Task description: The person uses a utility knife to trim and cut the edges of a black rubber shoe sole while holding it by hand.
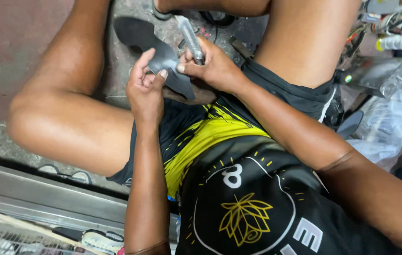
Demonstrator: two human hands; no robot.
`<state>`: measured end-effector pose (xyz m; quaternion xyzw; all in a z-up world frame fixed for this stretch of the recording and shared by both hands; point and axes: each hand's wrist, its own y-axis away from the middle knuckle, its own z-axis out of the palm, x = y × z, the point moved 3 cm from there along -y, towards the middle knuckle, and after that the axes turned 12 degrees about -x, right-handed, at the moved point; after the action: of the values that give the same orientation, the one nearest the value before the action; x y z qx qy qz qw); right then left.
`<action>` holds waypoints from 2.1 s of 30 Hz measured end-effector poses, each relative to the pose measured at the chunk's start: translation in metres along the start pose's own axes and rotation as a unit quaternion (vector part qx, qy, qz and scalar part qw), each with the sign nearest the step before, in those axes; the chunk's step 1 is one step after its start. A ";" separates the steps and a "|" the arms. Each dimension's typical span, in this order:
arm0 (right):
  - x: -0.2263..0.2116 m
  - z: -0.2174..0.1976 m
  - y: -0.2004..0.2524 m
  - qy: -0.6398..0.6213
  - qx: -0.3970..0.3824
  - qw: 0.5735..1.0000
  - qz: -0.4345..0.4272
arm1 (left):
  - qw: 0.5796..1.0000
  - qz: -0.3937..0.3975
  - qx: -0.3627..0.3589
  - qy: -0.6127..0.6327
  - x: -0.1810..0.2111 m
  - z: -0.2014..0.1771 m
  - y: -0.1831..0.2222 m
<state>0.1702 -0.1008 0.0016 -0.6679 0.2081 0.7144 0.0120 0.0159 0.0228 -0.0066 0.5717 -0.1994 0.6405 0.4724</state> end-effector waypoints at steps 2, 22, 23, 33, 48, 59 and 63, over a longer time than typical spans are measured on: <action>-0.007 0.000 0.002 -0.037 -0.020 0.998 0.043 | 0.997 0.038 -0.013 0.062 0.013 0.007 0.009; -0.090 -0.040 0.062 -0.323 0.053 0.944 -0.044 | 0.888 -0.058 -0.233 0.393 0.100 0.101 -0.014; -0.094 -0.043 0.066 -0.298 0.068 0.950 -0.057 | 0.894 -0.066 -0.231 0.378 0.100 0.105 -0.016; -0.134 -0.076 0.115 -0.034 0.151 0.986 -0.060 | 0.932 -0.071 -0.248 0.253 0.106 0.143 -0.024; -0.121 -0.079 0.119 0.000 0.183 0.979 -0.090 | 0.967 -0.088 -0.053 0.232 0.092 0.196 -0.037; -0.122 -0.099 0.129 0.011 0.233 0.967 -0.098 | 0.966 -0.053 -0.129 0.217 0.104 0.213 -0.053; -0.132 -0.118 0.138 0.013 0.246 0.961 -0.126 | 0.962 -0.065 -0.220 0.151 0.117 0.212 -0.053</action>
<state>0.2559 -0.2296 0.1648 -0.6744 0.2918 0.6252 0.2630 0.1874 -0.0766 0.1428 0.3619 -0.2242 0.6278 0.6517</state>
